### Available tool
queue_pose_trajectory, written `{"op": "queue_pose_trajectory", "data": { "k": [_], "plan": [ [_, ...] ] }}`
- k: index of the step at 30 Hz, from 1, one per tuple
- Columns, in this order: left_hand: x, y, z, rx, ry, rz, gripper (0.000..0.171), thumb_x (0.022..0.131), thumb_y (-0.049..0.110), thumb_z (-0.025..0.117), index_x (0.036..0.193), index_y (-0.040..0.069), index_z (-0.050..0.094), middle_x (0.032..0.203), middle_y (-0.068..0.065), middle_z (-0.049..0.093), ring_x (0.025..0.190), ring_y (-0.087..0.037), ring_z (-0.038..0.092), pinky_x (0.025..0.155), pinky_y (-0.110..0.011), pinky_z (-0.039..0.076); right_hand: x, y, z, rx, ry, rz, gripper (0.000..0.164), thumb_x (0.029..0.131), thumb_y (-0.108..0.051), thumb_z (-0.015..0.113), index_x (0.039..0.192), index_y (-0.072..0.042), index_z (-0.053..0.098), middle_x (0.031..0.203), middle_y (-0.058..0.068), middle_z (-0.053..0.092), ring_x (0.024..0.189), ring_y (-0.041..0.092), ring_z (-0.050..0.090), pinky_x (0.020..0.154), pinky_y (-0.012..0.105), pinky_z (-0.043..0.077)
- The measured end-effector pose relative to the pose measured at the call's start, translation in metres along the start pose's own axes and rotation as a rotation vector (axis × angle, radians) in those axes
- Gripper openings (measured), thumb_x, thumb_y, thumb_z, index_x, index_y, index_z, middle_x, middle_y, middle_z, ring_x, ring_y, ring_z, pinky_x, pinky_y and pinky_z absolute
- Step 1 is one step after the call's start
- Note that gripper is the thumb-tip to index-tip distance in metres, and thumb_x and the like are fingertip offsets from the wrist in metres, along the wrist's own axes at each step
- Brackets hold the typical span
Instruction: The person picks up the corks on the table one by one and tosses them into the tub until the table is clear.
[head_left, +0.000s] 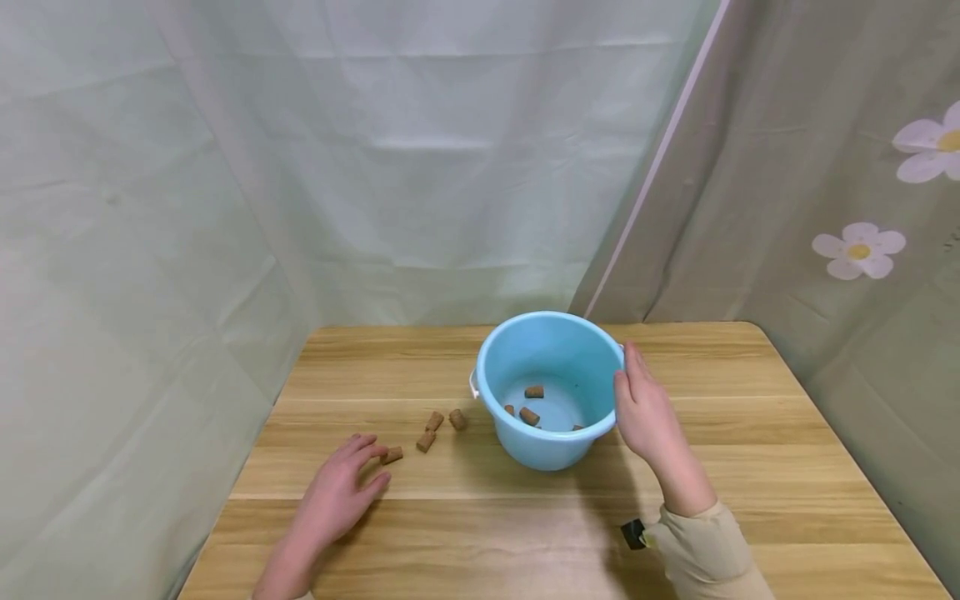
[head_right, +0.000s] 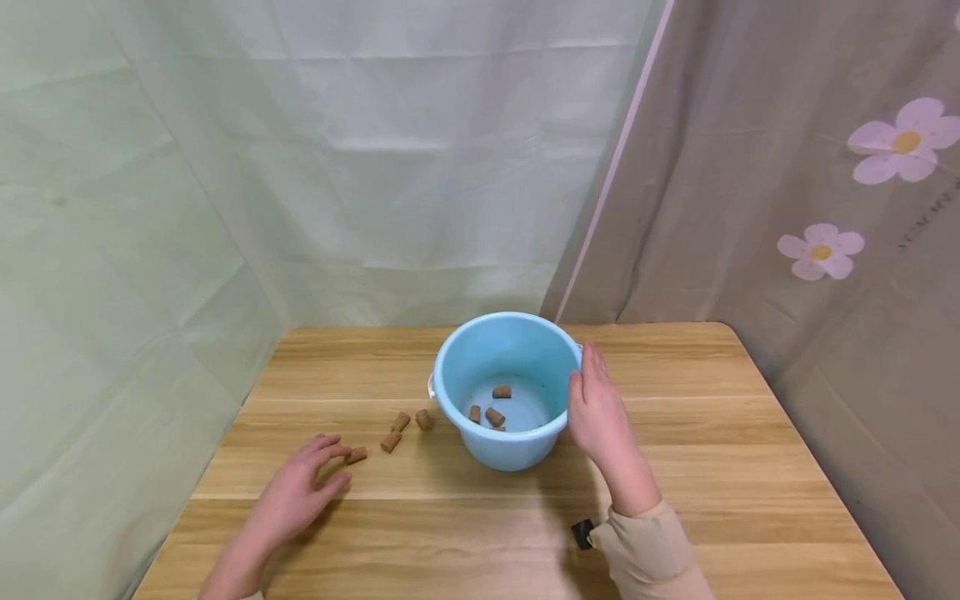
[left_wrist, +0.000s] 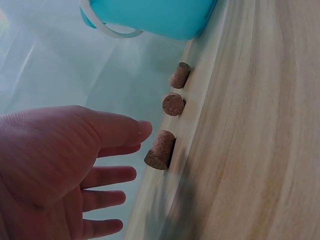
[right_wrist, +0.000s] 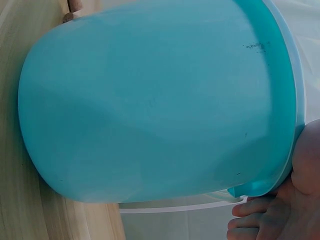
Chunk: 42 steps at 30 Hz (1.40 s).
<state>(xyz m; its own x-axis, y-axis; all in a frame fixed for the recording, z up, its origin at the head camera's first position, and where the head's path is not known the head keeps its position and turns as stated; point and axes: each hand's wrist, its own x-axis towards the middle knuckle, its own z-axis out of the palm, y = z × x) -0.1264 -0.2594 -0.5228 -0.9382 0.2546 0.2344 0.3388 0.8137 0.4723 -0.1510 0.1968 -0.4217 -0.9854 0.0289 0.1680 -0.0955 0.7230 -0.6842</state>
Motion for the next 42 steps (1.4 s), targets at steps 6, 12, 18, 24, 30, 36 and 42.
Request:
{"op": "queue_pose_trajectory", "data": {
  "k": [6, 12, 18, 24, 30, 36, 42],
  "plan": [
    [0.001, 0.001, 0.001, 0.014, -0.008, -0.007, 0.036, 0.092, 0.014, 0.085, 0.125, 0.005, 0.075, 0.146, -0.028, 0.061, 0.141, -0.055, 0.049, 0.116, -0.071, 0.037, 0.0, 0.001, 0.001, 0.001, 0.005, -0.006, 0.062, 0.117, -0.024, 0.031, 0.167, 0.008, 0.014, 0.174, 0.027, 0.016, 0.161, 0.044, 0.016, 0.128, 0.062, 0.019],
    [0.002, 0.004, 0.004, 0.019, -0.018, -0.012, 0.037, 0.093, 0.014, 0.083, 0.127, 0.004, 0.075, 0.146, -0.028, 0.061, 0.142, -0.054, 0.048, 0.116, -0.071, 0.037, 0.0, 0.001, 0.0, 0.006, -0.002, 0.0, 0.062, 0.117, -0.025, 0.031, 0.167, 0.007, 0.013, 0.174, 0.026, 0.015, 0.161, 0.044, 0.016, 0.128, 0.062, 0.019],
    [0.004, 0.006, 0.005, 0.04, -0.016, -0.032, 0.036, 0.092, 0.015, 0.083, 0.125, 0.004, 0.075, 0.145, -0.029, 0.061, 0.141, -0.056, 0.048, 0.116, -0.072, 0.037, 0.0, 0.0, 0.0, 0.003, 0.002, 0.001, 0.062, 0.117, -0.025, 0.031, 0.167, 0.007, 0.014, 0.174, 0.027, 0.016, 0.161, 0.044, 0.017, 0.128, 0.062, 0.019],
    [0.006, 0.005, 0.006, 0.036, -0.024, -0.051, 0.034, 0.092, 0.014, 0.083, 0.124, 0.004, 0.076, 0.145, -0.031, 0.061, 0.14, -0.057, 0.048, 0.115, -0.072, 0.037, 0.0, 0.001, 0.001, 0.012, -0.002, -0.002, 0.062, 0.117, -0.025, 0.031, 0.167, 0.007, 0.013, 0.174, 0.026, 0.016, 0.161, 0.044, 0.017, 0.128, 0.062, 0.02],
    [0.011, 0.001, 0.01, 0.05, 0.003, -0.039, 0.036, 0.092, 0.015, 0.083, 0.125, 0.002, 0.076, 0.142, -0.03, 0.063, 0.138, -0.058, 0.05, 0.114, -0.072, 0.039, 0.001, 0.002, 0.001, 0.01, 0.004, -0.006, 0.062, 0.117, -0.024, 0.031, 0.167, 0.008, 0.013, 0.174, 0.028, 0.016, 0.161, 0.044, 0.017, 0.128, 0.061, 0.019],
    [0.02, 0.001, 0.013, 0.07, 0.019, -0.019, 0.033, 0.091, 0.013, 0.083, 0.121, 0.001, 0.077, 0.138, -0.028, 0.065, 0.135, -0.057, 0.053, 0.113, -0.069, 0.042, 0.0, 0.001, 0.0, 0.009, 0.004, 0.0, 0.062, 0.117, -0.025, 0.03, 0.167, 0.007, 0.012, 0.174, 0.027, 0.016, 0.161, 0.044, 0.017, 0.128, 0.062, 0.019],
    [0.024, 0.001, 0.015, 0.104, 0.014, -0.067, 0.029, 0.091, 0.012, 0.082, 0.117, 0.001, 0.078, 0.138, -0.03, 0.065, 0.136, -0.058, 0.052, 0.112, -0.07, 0.043, -0.001, 0.001, 0.001, 0.017, 0.001, 0.002, 0.063, 0.117, -0.026, 0.03, 0.168, 0.006, 0.012, 0.174, 0.026, 0.016, 0.161, 0.043, 0.017, 0.129, 0.061, 0.019]
  ]
}}
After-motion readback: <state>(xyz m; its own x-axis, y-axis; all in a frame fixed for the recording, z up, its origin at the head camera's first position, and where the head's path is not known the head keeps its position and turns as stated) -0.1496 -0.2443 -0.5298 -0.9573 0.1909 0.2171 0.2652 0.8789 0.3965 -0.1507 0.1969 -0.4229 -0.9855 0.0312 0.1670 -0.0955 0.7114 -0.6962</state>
